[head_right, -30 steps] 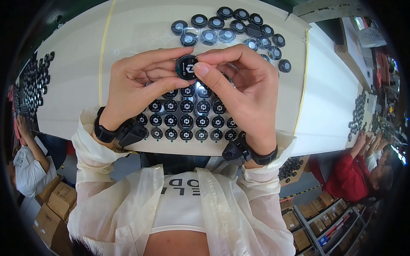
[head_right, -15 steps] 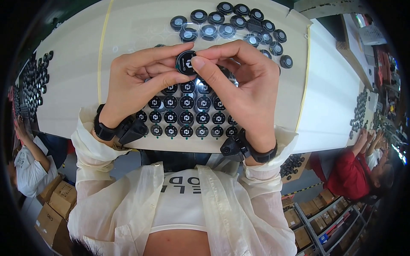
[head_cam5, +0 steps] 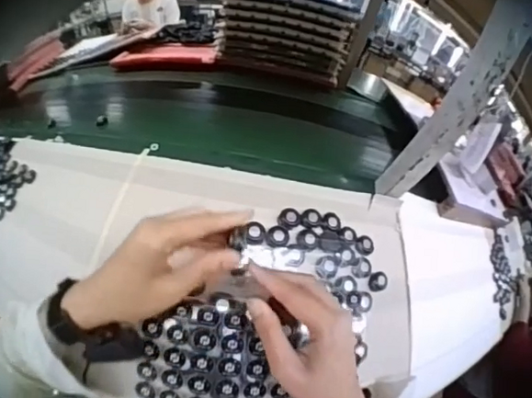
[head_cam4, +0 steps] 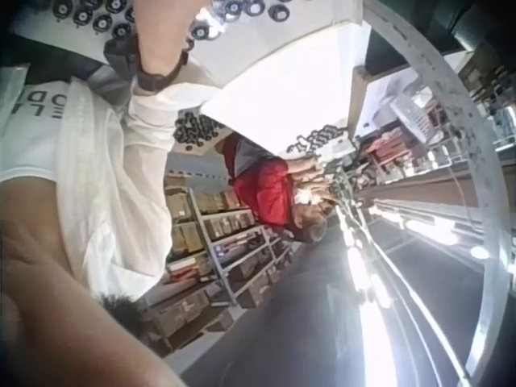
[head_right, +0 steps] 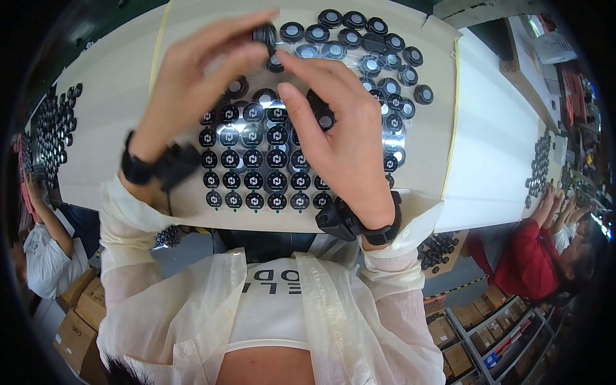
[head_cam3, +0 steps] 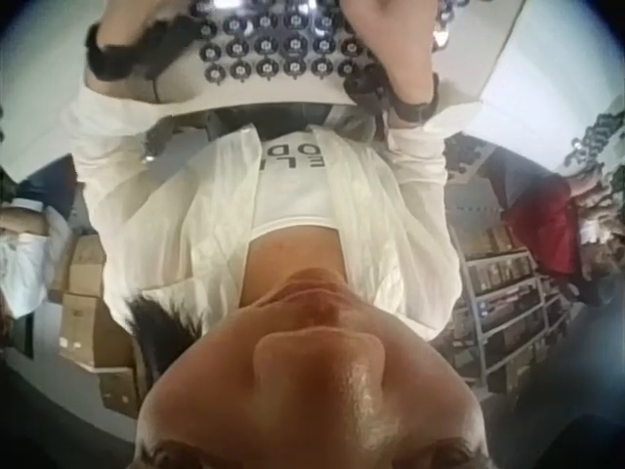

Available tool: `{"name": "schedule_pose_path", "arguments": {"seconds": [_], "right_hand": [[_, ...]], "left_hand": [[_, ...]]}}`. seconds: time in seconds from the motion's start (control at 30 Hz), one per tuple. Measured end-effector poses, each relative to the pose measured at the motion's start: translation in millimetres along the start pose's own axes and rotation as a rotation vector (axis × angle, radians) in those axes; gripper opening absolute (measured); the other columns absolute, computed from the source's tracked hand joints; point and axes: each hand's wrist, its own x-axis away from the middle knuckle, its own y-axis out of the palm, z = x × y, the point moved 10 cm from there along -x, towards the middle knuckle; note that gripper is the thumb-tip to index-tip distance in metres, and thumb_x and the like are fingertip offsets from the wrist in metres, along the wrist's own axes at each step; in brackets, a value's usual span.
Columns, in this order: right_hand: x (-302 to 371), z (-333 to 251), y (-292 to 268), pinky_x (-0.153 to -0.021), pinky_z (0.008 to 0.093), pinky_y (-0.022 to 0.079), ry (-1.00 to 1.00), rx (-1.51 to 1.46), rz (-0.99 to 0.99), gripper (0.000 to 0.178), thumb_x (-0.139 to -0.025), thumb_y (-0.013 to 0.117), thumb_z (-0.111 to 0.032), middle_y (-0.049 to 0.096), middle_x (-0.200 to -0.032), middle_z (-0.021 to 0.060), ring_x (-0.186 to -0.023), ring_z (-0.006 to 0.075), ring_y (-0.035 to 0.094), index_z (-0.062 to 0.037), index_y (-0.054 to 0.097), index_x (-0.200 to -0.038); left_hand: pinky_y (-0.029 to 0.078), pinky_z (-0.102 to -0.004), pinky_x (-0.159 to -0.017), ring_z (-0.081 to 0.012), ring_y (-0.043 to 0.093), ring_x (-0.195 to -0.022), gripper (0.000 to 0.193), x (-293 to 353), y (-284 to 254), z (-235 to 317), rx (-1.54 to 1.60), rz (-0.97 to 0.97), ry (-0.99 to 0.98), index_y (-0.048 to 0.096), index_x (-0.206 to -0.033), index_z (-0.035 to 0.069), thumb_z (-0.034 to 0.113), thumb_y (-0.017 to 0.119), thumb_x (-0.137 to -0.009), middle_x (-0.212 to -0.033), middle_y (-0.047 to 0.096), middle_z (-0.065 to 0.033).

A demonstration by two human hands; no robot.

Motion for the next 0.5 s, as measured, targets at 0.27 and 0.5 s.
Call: {"name": "schedule_pose_path", "arguments": {"seconds": [0.27,0.5], "right_hand": [[1.5,-3.4,-5.9,-0.086,0.0281,0.047,0.077,0.066,-0.143,0.025,-0.090,0.065,-0.007,0.067,-0.101,0.0121,-0.095,0.0191,0.063,-0.0014,0.068,-0.114],[21.0,25.6,-60.8,-0.082,0.0282,0.048,0.177,0.278,-0.138,0.025,-0.089,0.065,-0.004,0.067,-0.098,0.0108,-0.089,0.0190,0.063,-0.0028,0.067,-0.113]], "left_hand": [[0.049,-0.0412,-0.089,-0.0383,0.061,-0.098,0.031,-129.0,-94.0,-113.1,-0.922,-0.027,0.103,0.066,-0.116,-0.001,0.015,0.061,-0.089,-0.103,0.063,-0.0247],[0.051,-0.0415,-0.085,-0.0373,0.064,-0.092,0.029,-129.5,14.3,-30.5,-0.586,-0.202,0.160,0.069,-0.101,-0.004,0.019,0.067,-0.083,-0.093,0.069,-0.0224]]}}
